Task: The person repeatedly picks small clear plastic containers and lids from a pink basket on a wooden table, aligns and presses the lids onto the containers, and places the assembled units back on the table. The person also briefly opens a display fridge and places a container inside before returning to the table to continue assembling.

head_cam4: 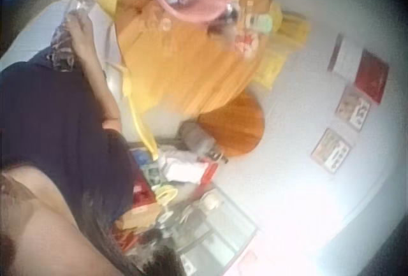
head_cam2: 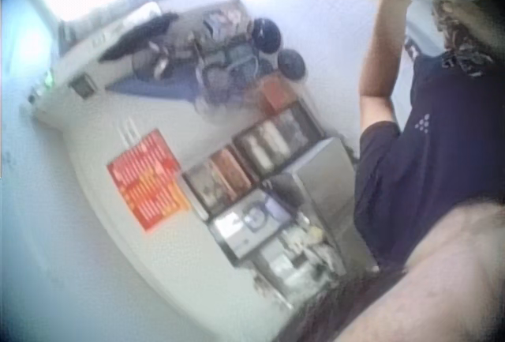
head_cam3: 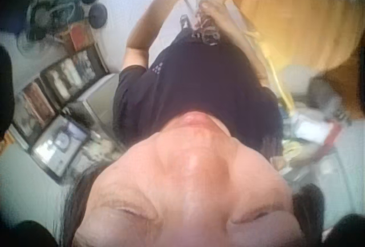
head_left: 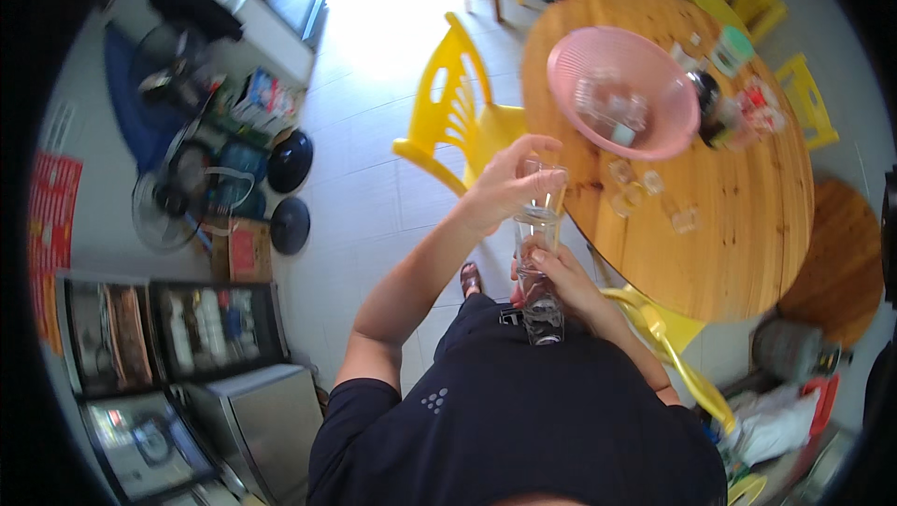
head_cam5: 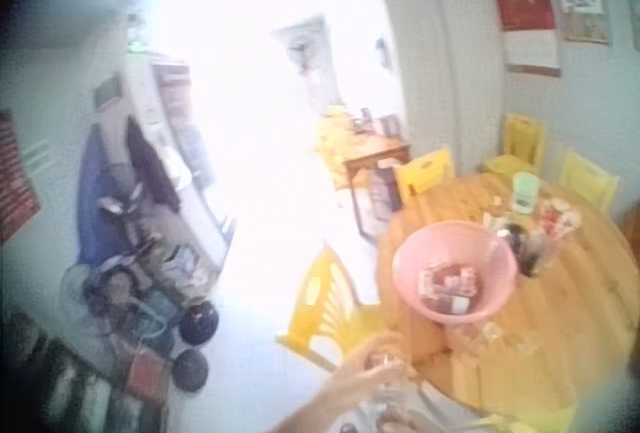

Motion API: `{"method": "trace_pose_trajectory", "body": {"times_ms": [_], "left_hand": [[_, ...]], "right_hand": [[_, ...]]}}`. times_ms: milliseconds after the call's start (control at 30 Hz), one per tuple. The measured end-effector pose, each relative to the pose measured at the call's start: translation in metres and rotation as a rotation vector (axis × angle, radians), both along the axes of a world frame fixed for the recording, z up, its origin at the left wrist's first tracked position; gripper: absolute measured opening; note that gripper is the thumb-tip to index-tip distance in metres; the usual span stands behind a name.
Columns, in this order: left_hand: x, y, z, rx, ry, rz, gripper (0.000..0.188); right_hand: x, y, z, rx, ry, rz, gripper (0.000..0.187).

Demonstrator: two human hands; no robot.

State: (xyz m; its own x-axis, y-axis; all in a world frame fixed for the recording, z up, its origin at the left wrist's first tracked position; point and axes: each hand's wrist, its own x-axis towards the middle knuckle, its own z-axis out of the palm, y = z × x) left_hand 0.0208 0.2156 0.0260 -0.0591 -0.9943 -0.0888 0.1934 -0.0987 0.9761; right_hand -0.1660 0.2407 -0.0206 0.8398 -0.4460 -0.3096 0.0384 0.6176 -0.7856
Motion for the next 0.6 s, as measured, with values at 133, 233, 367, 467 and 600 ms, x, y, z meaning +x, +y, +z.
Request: {"method": "trace_pose_trajectory", "body": {"times_ms": [133,233,367,467,600], "left_hand": [[0.030,0.049,-0.015,-0.090,0.003,0.295,0.035],[0.058,0.090,-0.024,-0.022,0.128,0.462,0.040],[0.094,0.171,-0.016,-0.102,0.147,0.651,0.055],[0.125,0.222,-0.007,-0.113,0.036,0.806,0.058],[0.180,0.305,-0.007,-0.155,0.074,1.034,0.058]], "right_hand": [[0.043,0.018,-0.015,-0.002,-0.016,0.102,0.041],[0.084,0.042,-0.024,-0.031,0.085,0.116,0.052],[0.140,0.090,-0.013,0.057,0.087,0.282,0.055],[0.186,0.126,0.003,-0.012,0.093,0.385,0.051],[0.262,0.195,0.009,-0.076,0.157,0.548,0.047]]}}
